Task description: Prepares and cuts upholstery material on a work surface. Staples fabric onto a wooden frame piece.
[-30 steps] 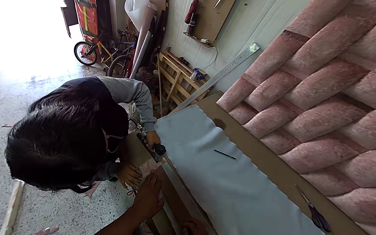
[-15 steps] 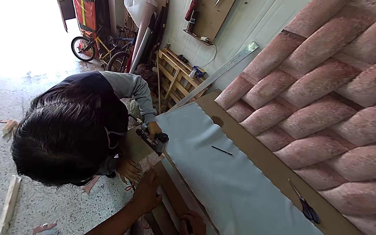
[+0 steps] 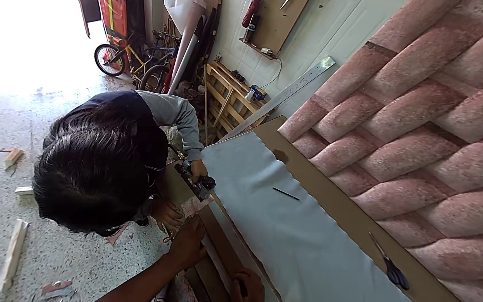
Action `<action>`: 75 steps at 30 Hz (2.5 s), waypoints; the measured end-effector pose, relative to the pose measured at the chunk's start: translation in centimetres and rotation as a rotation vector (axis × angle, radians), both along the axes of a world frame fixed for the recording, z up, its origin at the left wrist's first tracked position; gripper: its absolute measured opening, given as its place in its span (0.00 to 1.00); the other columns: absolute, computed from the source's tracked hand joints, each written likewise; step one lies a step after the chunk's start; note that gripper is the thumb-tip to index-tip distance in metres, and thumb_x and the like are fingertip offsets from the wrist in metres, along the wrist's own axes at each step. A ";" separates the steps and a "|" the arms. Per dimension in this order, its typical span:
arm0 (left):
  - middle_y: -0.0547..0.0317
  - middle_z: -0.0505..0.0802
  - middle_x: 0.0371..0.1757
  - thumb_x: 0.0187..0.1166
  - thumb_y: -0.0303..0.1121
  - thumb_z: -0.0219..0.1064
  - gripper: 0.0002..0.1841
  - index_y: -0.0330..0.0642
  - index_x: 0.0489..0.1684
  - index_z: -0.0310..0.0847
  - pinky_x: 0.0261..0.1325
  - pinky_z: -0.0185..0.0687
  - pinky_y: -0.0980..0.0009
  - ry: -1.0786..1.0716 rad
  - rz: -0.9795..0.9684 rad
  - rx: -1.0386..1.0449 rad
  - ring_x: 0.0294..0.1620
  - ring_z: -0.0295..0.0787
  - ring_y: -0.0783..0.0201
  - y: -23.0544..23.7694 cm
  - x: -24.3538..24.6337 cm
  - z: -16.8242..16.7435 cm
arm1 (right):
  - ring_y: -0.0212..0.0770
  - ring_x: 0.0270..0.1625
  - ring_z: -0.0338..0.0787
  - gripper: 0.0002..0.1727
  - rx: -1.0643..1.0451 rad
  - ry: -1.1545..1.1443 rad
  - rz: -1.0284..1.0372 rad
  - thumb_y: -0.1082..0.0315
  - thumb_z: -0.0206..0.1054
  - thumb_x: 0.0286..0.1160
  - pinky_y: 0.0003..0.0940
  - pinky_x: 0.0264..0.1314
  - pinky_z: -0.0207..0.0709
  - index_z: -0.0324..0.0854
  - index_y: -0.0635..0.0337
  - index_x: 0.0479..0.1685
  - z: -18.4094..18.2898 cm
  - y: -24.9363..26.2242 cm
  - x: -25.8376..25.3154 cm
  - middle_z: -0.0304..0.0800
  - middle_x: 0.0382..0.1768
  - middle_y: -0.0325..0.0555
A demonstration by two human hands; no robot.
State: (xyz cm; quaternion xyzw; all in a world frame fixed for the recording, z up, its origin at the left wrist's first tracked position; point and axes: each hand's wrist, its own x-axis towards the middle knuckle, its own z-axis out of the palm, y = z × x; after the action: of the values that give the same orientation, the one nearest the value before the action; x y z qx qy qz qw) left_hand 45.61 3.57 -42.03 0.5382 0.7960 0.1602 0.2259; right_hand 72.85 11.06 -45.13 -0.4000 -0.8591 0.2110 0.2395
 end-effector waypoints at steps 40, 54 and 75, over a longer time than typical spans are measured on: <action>0.60 0.91 0.62 0.81 0.47 0.65 0.14 0.47 0.47 0.90 0.72 0.82 0.57 -0.313 0.093 0.185 0.65 0.87 0.61 -7.6 2.7 -0.2 | 0.52 0.61 0.88 0.10 -0.027 0.012 -0.007 0.65 0.67 0.69 0.58 0.64 0.76 0.94 0.54 0.34 0.3 -0.1 -0.2 0.93 0.51 0.47; 0.60 0.92 0.60 0.81 0.47 0.65 0.15 0.49 0.51 0.90 0.75 0.80 0.58 -0.308 -0.011 0.160 0.66 0.87 0.61 -4.5 2.6 0.7 | 0.46 0.59 0.90 0.10 -0.065 0.288 -0.092 0.69 0.64 0.71 0.44 0.66 0.82 0.92 0.62 0.37 0.8 0.1 1.4 0.93 0.48 0.52; 0.51 0.89 0.71 0.82 0.30 0.64 0.20 0.49 0.72 0.85 0.81 0.75 0.48 0.004 -0.437 -0.070 0.75 0.83 0.52 14.7 -13.0 3.2 | 0.31 0.55 0.91 0.14 -0.372 0.049 -0.016 0.59 0.64 0.81 0.33 0.63 0.86 0.92 0.45 0.58 7.7 0.6 -11.7 0.93 0.55 0.37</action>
State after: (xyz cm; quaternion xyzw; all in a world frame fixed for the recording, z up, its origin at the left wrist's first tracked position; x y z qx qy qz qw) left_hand 32.60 18.27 -38.80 0.6900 0.6661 0.0786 0.2721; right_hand 61.16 11.70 -37.38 -0.4390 -0.7960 0.3740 0.1837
